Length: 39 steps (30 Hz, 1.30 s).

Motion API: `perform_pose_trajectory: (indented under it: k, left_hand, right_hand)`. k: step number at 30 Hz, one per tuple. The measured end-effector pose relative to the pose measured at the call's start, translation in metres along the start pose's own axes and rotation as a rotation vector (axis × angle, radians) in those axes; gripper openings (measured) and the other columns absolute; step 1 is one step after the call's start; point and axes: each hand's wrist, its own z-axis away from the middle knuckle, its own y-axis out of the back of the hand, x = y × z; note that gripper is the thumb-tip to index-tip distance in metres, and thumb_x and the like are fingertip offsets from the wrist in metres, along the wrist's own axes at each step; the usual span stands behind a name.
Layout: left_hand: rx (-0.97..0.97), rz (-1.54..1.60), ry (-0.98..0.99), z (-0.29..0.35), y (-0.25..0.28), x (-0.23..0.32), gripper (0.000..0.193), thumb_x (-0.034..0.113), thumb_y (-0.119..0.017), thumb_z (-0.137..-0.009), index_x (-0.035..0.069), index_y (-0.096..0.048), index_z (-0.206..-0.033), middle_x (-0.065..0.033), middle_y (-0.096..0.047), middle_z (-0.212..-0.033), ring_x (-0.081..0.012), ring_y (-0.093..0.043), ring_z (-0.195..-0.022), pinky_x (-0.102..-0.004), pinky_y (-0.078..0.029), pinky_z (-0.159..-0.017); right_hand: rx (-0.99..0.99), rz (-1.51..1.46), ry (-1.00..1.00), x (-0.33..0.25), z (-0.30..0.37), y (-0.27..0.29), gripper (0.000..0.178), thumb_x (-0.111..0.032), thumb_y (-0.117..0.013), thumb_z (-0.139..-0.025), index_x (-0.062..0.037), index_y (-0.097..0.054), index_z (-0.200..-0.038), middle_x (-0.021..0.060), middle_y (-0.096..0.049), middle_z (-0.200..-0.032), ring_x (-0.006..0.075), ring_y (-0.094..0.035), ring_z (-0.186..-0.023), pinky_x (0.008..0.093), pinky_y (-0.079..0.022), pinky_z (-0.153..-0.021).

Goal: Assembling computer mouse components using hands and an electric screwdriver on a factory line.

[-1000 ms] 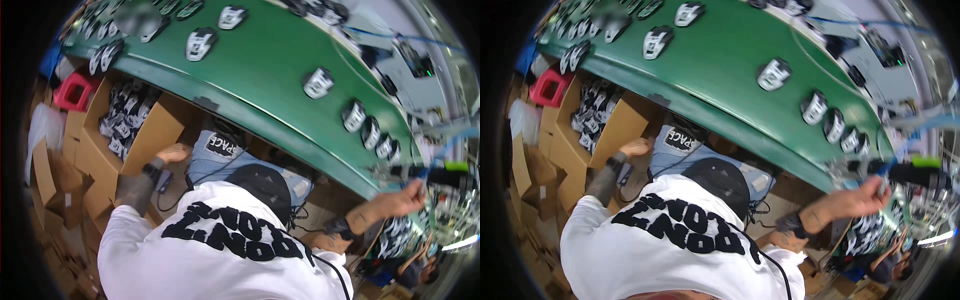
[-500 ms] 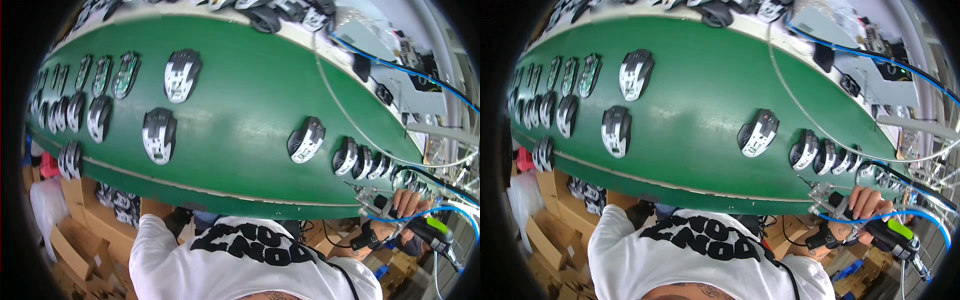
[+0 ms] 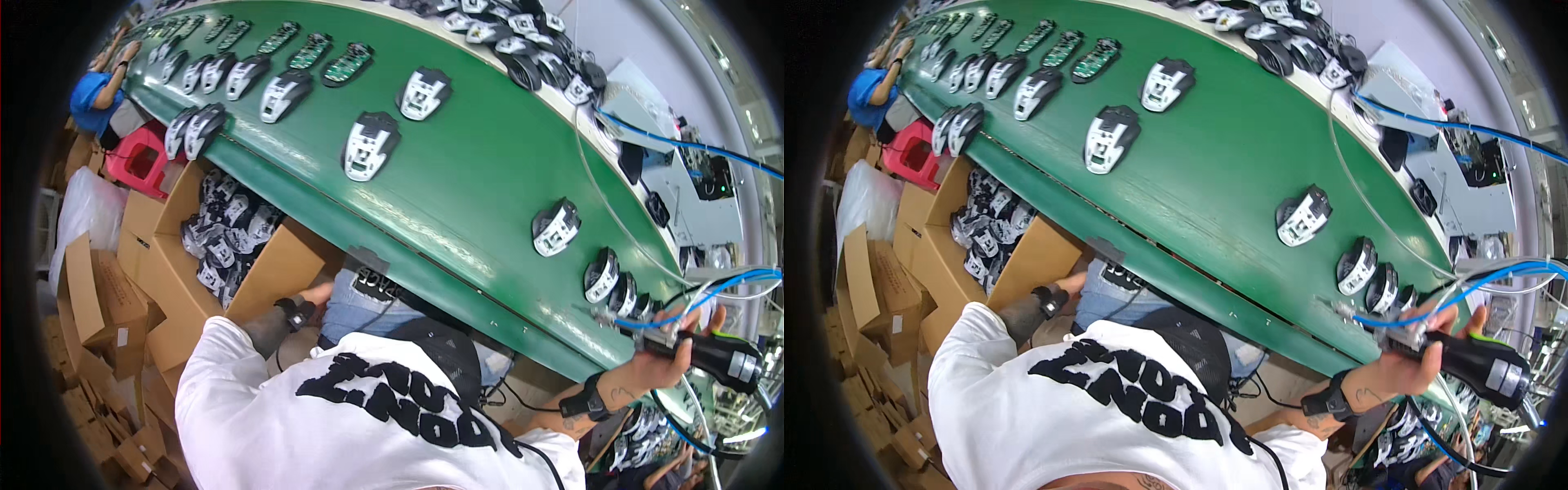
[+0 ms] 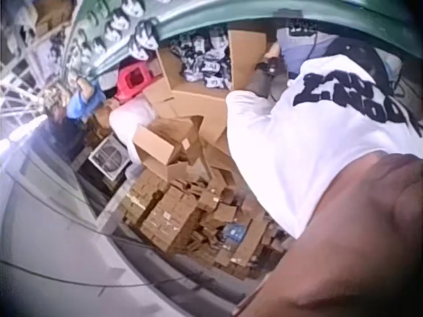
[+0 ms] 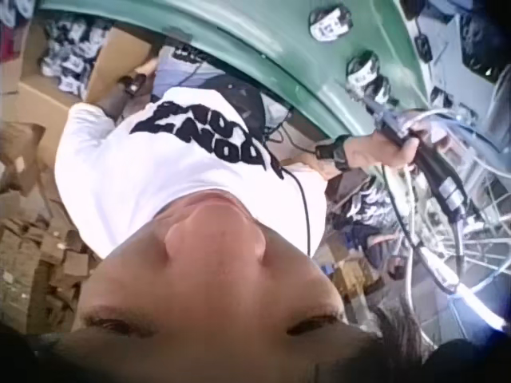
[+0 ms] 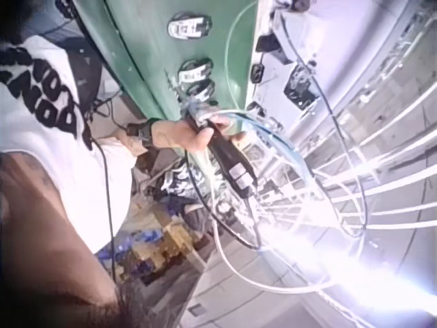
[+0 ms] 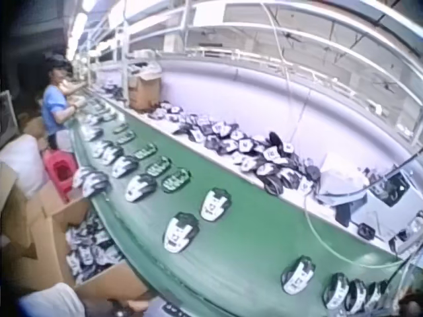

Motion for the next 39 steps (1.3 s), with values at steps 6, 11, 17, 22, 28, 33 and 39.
perform_pose_trajectory:
  k: [6, 11, 17, 22, 28, 33, 39]
  left_hand:
    - [0.042, 0.021, 0.010, -0.014, 0.029, -0.013, 0.034, 0.033, -0.041, -0.092, 0.009, -0.058, -0.110, -0.0046, -0.062, -0.096, -0.0154, -0.057, -0.088, -0.0315, -0.045, -0.076]
    - [0.081, 0.011, 0.017, -0.046, 0.061, 0.015, 0.034, 0.033, -0.042, -0.092, 0.009, -0.057, -0.112, -0.0041, -0.061, -0.099, -0.0163, -0.057, -0.090, -0.0315, -0.045, -0.078]
    - [0.077, 0.013, 0.042, -0.056, 0.055, 0.028, 0.035, 0.032, -0.043, -0.093, 0.008, -0.056, -0.113, -0.0035, -0.061, -0.103, -0.0174, -0.057, -0.092, -0.0316, -0.045, -0.080]
    - [0.072, -0.018, 0.019, -0.057, 0.061, 0.000, 0.035, 0.032, -0.044, -0.093, 0.007, -0.055, -0.115, -0.0031, -0.061, -0.107, -0.0184, -0.057, -0.094, -0.0316, -0.045, -0.082]
    - [-0.070, -0.543, -0.025, -0.031, 0.047, -0.028, 0.036, 0.031, -0.045, -0.093, 0.006, -0.054, -0.117, -0.0025, -0.060, -0.111, -0.0195, -0.057, -0.097, -0.0316, -0.044, -0.084]
    - [-0.187, -1.130, -0.212, 0.156, -0.008, 0.084, 0.036, 0.036, -0.046, -0.093, 0.004, -0.063, -0.093, -0.0072, -0.062, -0.084, -0.0148, -0.056, -0.083, -0.0283, -0.043, -0.075]
    - [0.228, -1.338, -1.112, 0.184, -0.100, 0.214, 0.045, 0.043, -0.057, -0.086, 0.002, -0.056, -0.105, -0.0153, -0.058, -0.102, -0.0243, -0.056, -0.096, -0.0344, -0.044, -0.082]
  right_hand:
    - [0.021, -0.030, -0.006, -0.007, 0.009, 0.018, 0.075, -0.023, -0.067, -0.068, -0.0088, -0.034, -0.134, 0.0048, -0.047, -0.079, 0.0156, -0.042, -0.064, 0.0254, -0.032, -0.050]
    - [-0.412, -0.343, -0.027, 0.009, -0.015, 0.029, 0.074, -0.026, -0.066, -0.073, -0.0163, -0.029, -0.136, 0.0075, -0.046, -0.088, 0.0155, -0.041, -0.066, 0.0253, -0.033, -0.055]
    - [-0.229, -0.212, -0.063, 0.020, -0.044, -0.003, 0.064, -0.024, -0.062, -0.076, -0.0103, -0.034, -0.132, 0.0086, -0.047, -0.080, 0.0180, -0.043, -0.063, 0.0297, -0.035, -0.053]
    - [-0.258, -0.261, -0.083, 0.026, -0.038, 0.010, 0.056, -0.021, -0.058, -0.079, -0.0052, -0.038, -0.129, 0.0095, -0.049, -0.074, 0.0201, -0.044, -0.061, 0.0333, -0.037, -0.052]
    - [0.182, 0.015, -0.099, 0.011, -0.001, -0.014, 0.071, -0.023, -0.057, -0.084, -0.0121, -0.019, -0.143, 0.0053, -0.045, -0.092, 0.0175, -0.046, -0.081, 0.0304, -0.038, -0.077]
    - [-0.033, -0.092, -0.011, 0.022, -0.007, 0.014, 0.050, -0.031, -0.054, -0.085, -0.0037, -0.031, -0.119, 0.0072, -0.041, -0.087, 0.0158, -0.043, -0.073, 0.0277, -0.037, -0.064]
    - [-0.136, -0.101, 0.066, 0.030, 0.001, 0.003, 0.067, -0.031, -0.051, -0.090, -0.0050, -0.015, -0.140, 0.0053, -0.044, -0.091, 0.0132, -0.044, -0.075, 0.0269, -0.039, -0.073]
